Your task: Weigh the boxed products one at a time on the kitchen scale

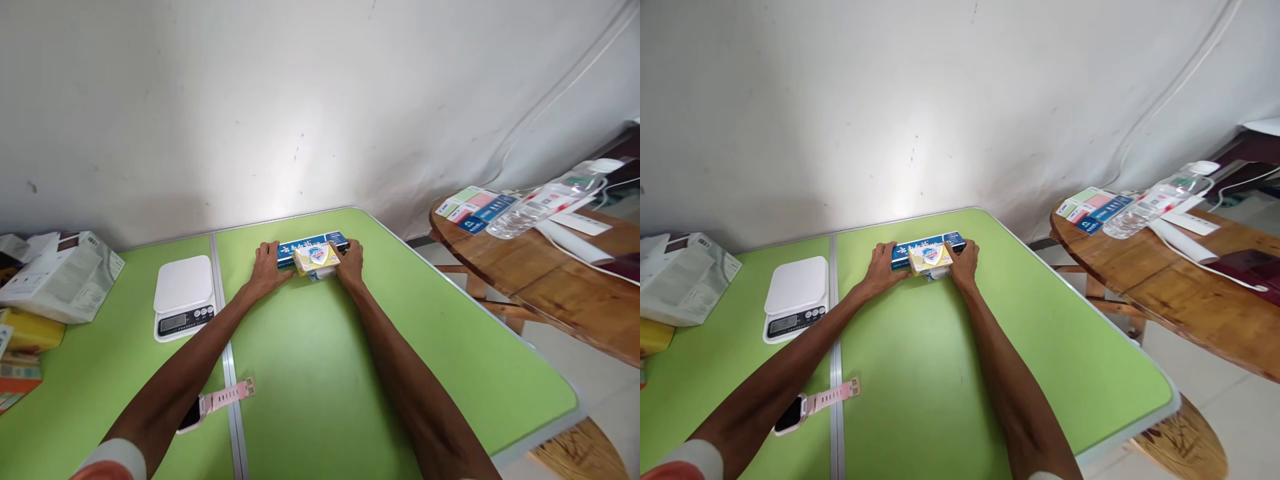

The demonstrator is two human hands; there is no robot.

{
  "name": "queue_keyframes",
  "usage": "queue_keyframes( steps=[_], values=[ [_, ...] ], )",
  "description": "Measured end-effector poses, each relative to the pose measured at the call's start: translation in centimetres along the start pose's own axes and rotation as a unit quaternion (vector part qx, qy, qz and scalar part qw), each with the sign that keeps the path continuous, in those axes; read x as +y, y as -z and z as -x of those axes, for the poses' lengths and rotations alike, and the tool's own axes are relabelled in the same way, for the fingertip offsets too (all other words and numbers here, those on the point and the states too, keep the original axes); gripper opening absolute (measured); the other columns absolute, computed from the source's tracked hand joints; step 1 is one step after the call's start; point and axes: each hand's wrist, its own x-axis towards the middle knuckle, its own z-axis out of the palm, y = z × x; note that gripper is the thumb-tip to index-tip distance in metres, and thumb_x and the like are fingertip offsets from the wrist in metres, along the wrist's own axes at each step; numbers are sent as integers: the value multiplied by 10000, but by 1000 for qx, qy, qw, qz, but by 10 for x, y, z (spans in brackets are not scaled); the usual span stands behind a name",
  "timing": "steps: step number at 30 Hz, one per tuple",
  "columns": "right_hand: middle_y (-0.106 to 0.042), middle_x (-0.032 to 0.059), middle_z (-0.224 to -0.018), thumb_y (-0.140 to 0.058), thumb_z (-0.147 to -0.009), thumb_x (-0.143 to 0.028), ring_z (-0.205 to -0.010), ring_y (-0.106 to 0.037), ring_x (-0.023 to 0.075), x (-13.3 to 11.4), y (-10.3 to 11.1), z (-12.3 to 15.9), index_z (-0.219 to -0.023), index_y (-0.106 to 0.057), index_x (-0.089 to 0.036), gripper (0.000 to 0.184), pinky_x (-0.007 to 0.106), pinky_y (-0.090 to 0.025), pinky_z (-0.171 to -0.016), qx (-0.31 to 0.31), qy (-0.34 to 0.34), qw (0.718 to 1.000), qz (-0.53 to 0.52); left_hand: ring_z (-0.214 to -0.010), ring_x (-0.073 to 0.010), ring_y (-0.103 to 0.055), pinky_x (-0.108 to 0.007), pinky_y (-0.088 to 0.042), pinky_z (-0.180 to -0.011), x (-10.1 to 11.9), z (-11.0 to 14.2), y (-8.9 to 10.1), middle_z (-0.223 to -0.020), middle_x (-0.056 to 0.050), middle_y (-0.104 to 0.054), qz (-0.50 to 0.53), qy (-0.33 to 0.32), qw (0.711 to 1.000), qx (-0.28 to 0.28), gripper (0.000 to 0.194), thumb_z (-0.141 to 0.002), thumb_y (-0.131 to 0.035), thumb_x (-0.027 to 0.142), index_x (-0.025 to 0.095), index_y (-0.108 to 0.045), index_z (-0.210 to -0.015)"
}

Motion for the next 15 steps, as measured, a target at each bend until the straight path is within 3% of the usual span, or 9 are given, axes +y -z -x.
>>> queue_keyframes(
  steps=[4,8,11,15],
  values=[
    [-647,200,-1370,-746,-826,-657,-1094,-698,322,-3,9,28,-1285,-667,-192,658,507,-603,-1074,-18,-7,1000,-14,-1449,-428,-532,-594,-505,-1243,-4,28,10,-1530,-179,-525,-1,-9,1000,-26,1064,-691,-1017,430,246,-504,-1605],
    [-606,200,-1481,-732,-841,-714,-1096,-717,318,-12,24,48,-1515,-636,-194,857,507,-639,-997,-18,-13,999,-49,-1656,-522,-352,-681,-346,-1349,2,42,13,-1767,-222,-365,-22,-43,998,-31,1270,-599,-1086,526,275,-463,-1677],
    [-651,167,-1472,-631,-937,-752,-1116,-699,311,-25,37,62,-1517,-685,-239,775,524,-632,-997,0,71,997,-40,-1745,-514,-224,-680,-220,-1404,12,43,8,-1826,-199,-355,-28,-88,995,-32,1088,-695,-1044,574,285,-540,-1615],
    [-798,167,-1270,-484,-1027,-764,-1150,-691,347,-41,47,82,-1221,-832,-247,653,595,-573,-1102,-60,167,984,6,-1721,-483,-313,-666,-244,-1390,24,39,-5,-1727,-179,-516,-21,-83,996,-25,824,-797,-979,555,273,-629,-1488]
  ],
)
